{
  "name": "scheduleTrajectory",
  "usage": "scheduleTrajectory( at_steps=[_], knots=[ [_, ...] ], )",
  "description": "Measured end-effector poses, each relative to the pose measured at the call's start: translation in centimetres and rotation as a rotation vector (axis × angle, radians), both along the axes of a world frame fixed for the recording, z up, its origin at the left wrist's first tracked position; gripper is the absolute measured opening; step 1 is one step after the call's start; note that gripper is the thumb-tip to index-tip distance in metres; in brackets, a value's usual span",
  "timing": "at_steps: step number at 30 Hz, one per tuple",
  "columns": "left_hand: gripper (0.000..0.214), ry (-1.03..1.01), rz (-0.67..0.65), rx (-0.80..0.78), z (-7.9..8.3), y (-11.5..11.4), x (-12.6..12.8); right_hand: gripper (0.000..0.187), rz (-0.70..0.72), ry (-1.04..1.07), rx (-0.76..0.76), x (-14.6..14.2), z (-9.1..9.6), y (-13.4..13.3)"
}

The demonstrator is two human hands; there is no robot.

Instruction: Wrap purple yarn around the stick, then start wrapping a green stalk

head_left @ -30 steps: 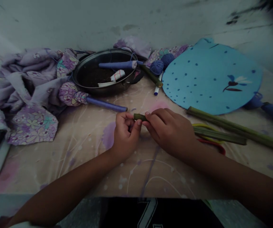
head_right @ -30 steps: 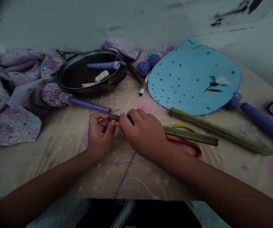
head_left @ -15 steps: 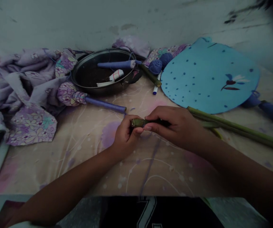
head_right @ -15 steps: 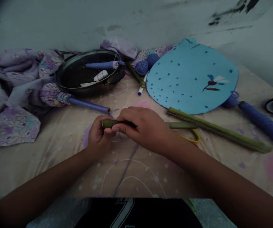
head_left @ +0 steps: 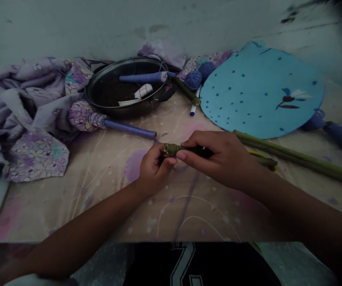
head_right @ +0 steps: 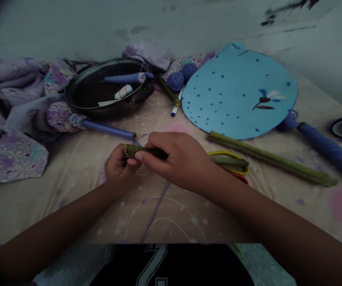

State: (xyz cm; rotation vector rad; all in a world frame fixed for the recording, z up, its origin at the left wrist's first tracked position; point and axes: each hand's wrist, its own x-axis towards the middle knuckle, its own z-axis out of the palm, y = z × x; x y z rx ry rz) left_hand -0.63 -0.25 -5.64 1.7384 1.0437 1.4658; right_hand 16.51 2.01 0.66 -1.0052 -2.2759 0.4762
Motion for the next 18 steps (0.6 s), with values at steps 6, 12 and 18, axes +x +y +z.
scheduleTrajectory(
  at_steps=[6, 12, 18],
  knots=[
    [0.024, 0.041, 0.029, 0.002, 0.2, -0.2, 0.1, 0.023, 0.048, -0.119, 0.069, 0.2, 0.0, 0.2],
    [0.021, 0.049, 0.088, -0.068, 0.1, -0.3, 0.3, 0.026, 0.031, -0.396, 0.339, 0.3, -0.7, 0.3],
    [0.026, -0.027, 0.035, -0.193, 0.1, -0.4, 0.4, 0.027, -0.001, -0.459, 0.558, 0.4, -1.0, 0.0]
  ],
)
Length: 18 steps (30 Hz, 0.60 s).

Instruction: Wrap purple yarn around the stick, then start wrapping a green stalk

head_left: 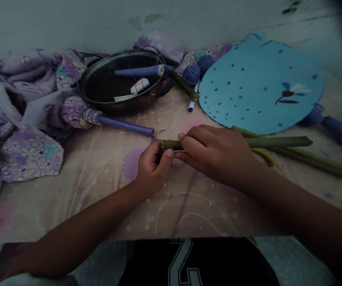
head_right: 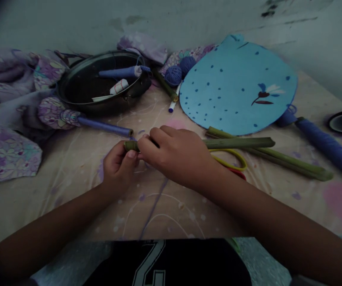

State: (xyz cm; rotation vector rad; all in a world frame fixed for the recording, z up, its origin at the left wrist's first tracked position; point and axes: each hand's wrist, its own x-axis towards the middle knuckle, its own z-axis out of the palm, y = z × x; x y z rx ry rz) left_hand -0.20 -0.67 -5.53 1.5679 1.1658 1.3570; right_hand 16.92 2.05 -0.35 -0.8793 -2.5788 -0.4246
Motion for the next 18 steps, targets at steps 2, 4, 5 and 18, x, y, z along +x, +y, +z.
scheduleTrajectory(
  at_steps=[2, 4, 5, 18],
  knots=[
    [0.027, -0.037, -0.048, -0.014, -0.1, 0.2, -0.1, 0.028, -0.011, 0.015, -0.022, -0.1, 0.0, 0.0],
    [0.030, -0.053, -0.083, -0.020, -0.2, 0.4, -0.1, 0.030, -0.036, 0.041, -0.081, -0.2, 0.1, -0.1],
    [0.031, -0.054, -0.092, -0.022, -0.3, 0.5, -0.2, 0.032, -0.053, 0.062, -0.119, -0.3, 0.2, -0.1],
    [0.021, 0.015, -0.163, 0.040, -0.1, 0.4, -0.1, 0.024, -0.112, 0.462, -0.606, -0.3, 2.0, 0.1]
  ],
)
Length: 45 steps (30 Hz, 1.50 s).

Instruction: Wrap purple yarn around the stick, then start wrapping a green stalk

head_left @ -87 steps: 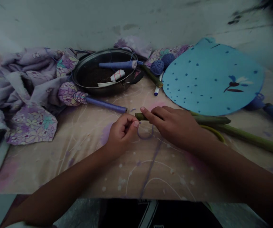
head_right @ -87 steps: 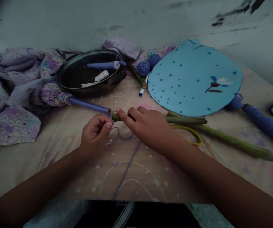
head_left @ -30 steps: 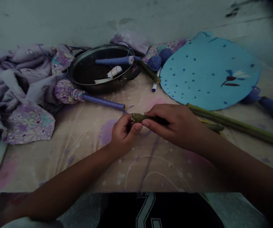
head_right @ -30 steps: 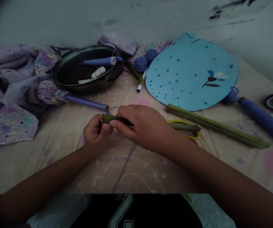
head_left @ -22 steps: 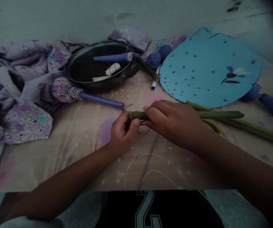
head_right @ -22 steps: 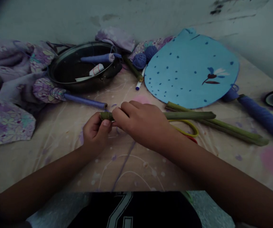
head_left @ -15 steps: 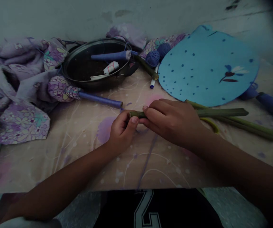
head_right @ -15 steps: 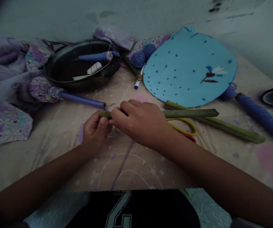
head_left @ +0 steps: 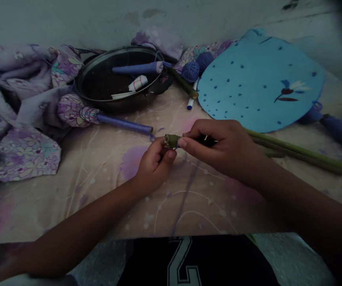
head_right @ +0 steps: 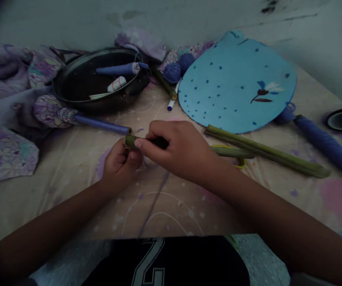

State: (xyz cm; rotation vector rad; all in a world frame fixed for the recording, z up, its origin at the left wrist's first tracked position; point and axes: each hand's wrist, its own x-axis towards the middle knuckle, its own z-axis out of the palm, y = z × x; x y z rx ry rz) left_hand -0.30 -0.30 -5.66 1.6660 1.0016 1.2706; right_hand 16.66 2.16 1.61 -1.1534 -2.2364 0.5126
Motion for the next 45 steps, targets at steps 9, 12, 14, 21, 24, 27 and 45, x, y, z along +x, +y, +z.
scheduleTrajectory(
  at_steps=[9, 12, 14, 21, 24, 27, 45],
  knots=[
    [0.015, 0.440, -0.331, 0.048, 2.4, 1.1, -1.8, 0.020, 0.318, -0.256, 0.054, 1.8, 0.6, 0.2],
    [0.019, 0.572, -0.402, 0.030, 2.8, 1.5, -2.2, 0.019, 0.385, -0.427, 0.202, 1.6, 0.1, -0.2],
    [0.019, 0.644, -0.411, -0.003, 2.9, 1.5, -2.1, 0.018, 0.416, -0.511, 0.291, 1.2, -0.4, -0.6],
    [0.012, 0.767, -0.126, 0.077, 3.1, -0.2, -1.0, 0.013, 0.147, -0.612, 0.418, -0.2, -1.9, -1.0],
    [0.012, 0.576, -0.019, 0.106, 2.7, -0.8, -0.7, 0.020, 0.006, -0.528, 0.411, -0.1, -1.9, -0.6],
    [0.012, 0.332, 0.080, 0.059, 2.1, -1.0, -0.5, 0.026, -0.107, -0.368, 0.282, 0.0, -1.7, -0.3],
    [0.019, -0.247, -0.136, -0.294, 1.0, -0.6, -0.3, 0.029, -0.030, 0.095, -0.213, 0.4, 0.8, -0.7]
  ],
)
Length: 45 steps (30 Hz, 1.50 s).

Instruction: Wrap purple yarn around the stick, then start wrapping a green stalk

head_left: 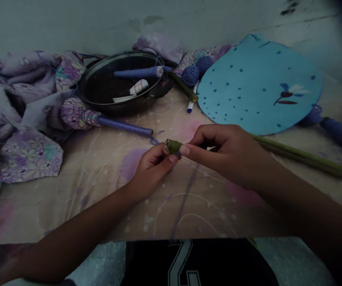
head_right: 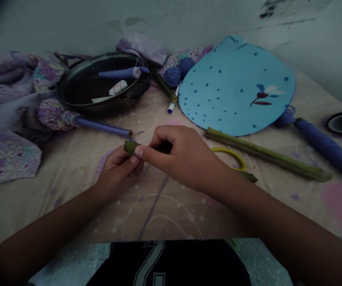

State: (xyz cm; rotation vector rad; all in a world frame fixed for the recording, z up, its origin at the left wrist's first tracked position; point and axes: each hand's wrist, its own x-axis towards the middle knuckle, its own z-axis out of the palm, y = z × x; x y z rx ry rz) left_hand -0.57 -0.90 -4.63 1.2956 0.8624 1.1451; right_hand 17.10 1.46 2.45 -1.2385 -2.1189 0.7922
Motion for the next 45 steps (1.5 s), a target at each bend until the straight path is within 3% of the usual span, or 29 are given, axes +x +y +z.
scheduleTrajectory(
  at_steps=[3, 7, 9, 11, 14, 17, 19, 21, 24, 30, 34, 41, 43, 45],
  knots=[
    [0.018, 0.094, -0.118, -0.018, 1.0, 0.3, -0.6, 0.025, 0.165, -0.044, 0.022, 0.8, 0.3, 0.3],
    [0.014, 0.370, -0.543, -0.091, 2.0, 1.2, -1.5, 0.014, 0.529, -0.249, 0.153, 1.4, 0.2, 0.3],
    [0.016, 0.527, -0.619, -0.087, 2.3, 1.6, -1.7, 0.010, 0.592, -0.426, 0.232, 1.2, -0.2, 0.0],
    [0.016, 0.685, -0.575, -0.021, 2.7, 1.6, -1.5, 0.011, 0.571, -0.606, 0.309, 0.7, -0.7, -0.3],
    [0.012, 0.843, -0.358, 0.180, 3.2, 0.9, -0.8, 0.013, 0.461, -0.763, 0.433, 0.0, -1.2, -0.6],
    [0.016, 0.839, -0.073, 0.311, 3.0, -0.2, -0.1, 0.016, 0.280, -0.771, 0.560, -0.4, -1.5, -0.4],
    [0.019, 0.724, 0.075, 0.291, 2.5, -0.8, 0.3, 0.020, 0.135, -0.715, 0.573, -0.4, -1.6, -0.2],
    [0.019, 0.610, 0.139, 0.244, 1.9, -1.2, 0.5, 0.022, 0.015, -0.633, 0.527, -0.3, -1.5, 0.1],
    [0.018, 0.467, 0.113, 0.145, 1.1, -1.2, 0.5, 0.023, -0.059, -0.486, 0.410, -0.1, -1.1, 0.2],
    [0.025, -0.001, -0.057, -0.104, -0.4, -0.6, 0.0, 0.024, -0.075, -0.171, 0.112, 0.4, 0.4, 0.1],
    [0.024, -0.232, -0.214, -0.175, -0.6, -0.5, 0.4, 0.030, -0.040, -0.034, -0.103, 0.5, 0.5, 0.0],
    [0.027, -0.281, -0.254, -0.282, -0.5, -0.1, 0.4, 0.031, 0.099, 0.179, -0.571, 0.4, 0.3, 0.0],
    [0.029, -0.232, -0.248, -0.309, -0.5, 0.0, 0.1, 0.031, 0.149, 0.169, -0.616, 0.6, 0.3, 0.1],
    [0.026, -0.143, -0.255, -0.336, -0.3, 0.1, -0.2, 0.030, 0.230, 0.097, -0.570, 1.0, 0.5, 0.4]
  ],
)
